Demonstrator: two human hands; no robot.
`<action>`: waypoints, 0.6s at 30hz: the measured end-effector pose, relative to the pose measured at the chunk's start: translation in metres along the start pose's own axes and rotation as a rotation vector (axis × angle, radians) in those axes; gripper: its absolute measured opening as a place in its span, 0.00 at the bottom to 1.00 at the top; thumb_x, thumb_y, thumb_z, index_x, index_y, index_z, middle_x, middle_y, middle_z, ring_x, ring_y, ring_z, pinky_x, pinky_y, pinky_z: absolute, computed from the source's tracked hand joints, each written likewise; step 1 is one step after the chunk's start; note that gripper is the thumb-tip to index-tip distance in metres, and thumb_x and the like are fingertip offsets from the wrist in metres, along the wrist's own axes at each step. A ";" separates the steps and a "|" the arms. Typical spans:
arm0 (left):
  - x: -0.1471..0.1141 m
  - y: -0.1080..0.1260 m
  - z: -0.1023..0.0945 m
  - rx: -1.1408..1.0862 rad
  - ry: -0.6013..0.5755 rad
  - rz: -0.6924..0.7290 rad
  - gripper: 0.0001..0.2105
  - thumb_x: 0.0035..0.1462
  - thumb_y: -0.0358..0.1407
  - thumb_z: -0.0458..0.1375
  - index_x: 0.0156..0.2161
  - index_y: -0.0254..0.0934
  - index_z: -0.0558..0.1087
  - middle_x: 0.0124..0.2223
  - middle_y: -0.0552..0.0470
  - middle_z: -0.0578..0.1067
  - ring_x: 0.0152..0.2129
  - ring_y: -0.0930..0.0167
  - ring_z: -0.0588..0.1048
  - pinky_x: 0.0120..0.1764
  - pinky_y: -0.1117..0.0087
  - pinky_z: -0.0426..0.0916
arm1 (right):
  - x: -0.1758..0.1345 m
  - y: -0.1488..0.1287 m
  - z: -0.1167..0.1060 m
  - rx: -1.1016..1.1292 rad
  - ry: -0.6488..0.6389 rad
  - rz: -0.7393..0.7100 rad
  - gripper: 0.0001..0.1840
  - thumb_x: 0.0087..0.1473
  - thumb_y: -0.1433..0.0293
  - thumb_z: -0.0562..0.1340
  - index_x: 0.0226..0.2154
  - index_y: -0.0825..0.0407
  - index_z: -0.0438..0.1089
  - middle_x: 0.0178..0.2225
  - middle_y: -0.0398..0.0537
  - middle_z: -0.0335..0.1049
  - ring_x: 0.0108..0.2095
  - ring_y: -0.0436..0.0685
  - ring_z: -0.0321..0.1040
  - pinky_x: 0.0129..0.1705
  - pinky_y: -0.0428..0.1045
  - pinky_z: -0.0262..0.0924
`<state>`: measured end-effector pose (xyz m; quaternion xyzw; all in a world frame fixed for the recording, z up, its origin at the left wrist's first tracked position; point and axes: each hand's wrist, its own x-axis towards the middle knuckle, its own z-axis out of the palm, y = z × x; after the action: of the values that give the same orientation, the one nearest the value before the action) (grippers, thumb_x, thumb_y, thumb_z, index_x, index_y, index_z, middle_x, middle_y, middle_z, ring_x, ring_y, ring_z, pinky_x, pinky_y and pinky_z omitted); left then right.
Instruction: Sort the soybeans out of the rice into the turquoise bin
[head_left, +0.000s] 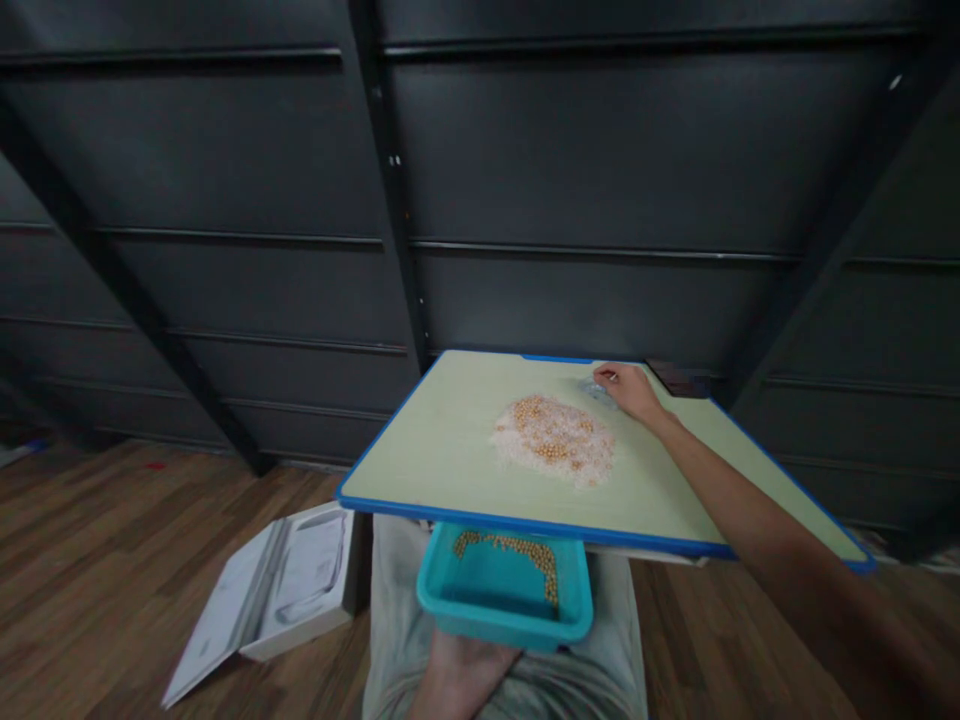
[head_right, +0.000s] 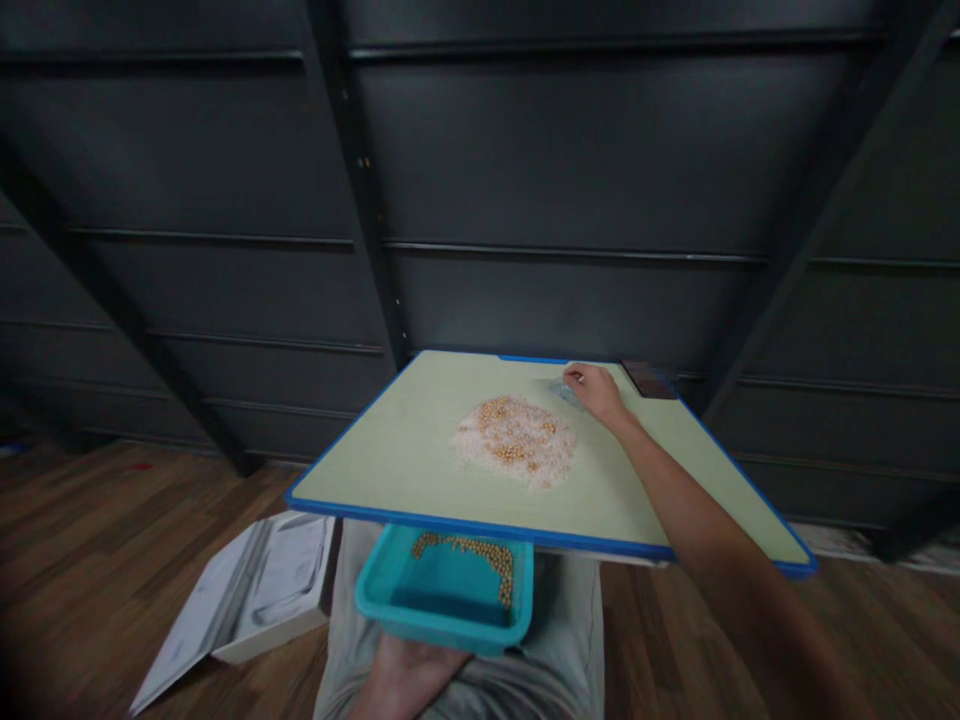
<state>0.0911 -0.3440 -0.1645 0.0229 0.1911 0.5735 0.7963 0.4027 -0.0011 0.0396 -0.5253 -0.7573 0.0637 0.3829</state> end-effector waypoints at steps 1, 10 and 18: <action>0.000 -0.001 0.002 0.008 0.006 -0.005 0.29 0.75 0.42 0.68 0.78 0.49 0.78 0.66 0.40 0.91 0.65 0.47 0.88 0.73 0.37 0.78 | 0.005 -0.003 0.003 0.000 -0.018 -0.011 0.09 0.63 0.71 0.71 0.37 0.49 0.91 0.42 0.58 0.94 0.42 0.69 0.90 0.49 0.56 0.79; 0.011 -0.009 -0.011 -0.064 -0.204 0.022 0.30 0.80 0.41 0.59 0.82 0.53 0.72 0.74 0.43 0.86 0.76 0.49 0.79 0.82 0.31 0.64 | 0.071 -0.054 0.055 0.082 -0.200 -0.091 0.05 0.61 0.72 0.74 0.33 0.49 0.88 0.36 0.54 0.91 0.40 0.64 0.85 0.49 0.54 0.77; 0.012 -0.010 -0.007 -0.030 -0.309 0.033 0.28 0.82 0.39 0.57 0.81 0.47 0.73 0.68 0.40 0.89 0.76 0.49 0.79 0.84 0.31 0.60 | 0.072 -0.095 0.080 0.217 -0.495 -0.218 0.06 0.63 0.69 0.77 0.33 0.51 0.86 0.36 0.53 0.90 0.39 0.61 0.84 0.47 0.54 0.78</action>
<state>0.1011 -0.3377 -0.1765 0.1020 0.0572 0.5789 0.8070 0.2688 0.0421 0.0681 -0.3651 -0.8684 0.2292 0.2450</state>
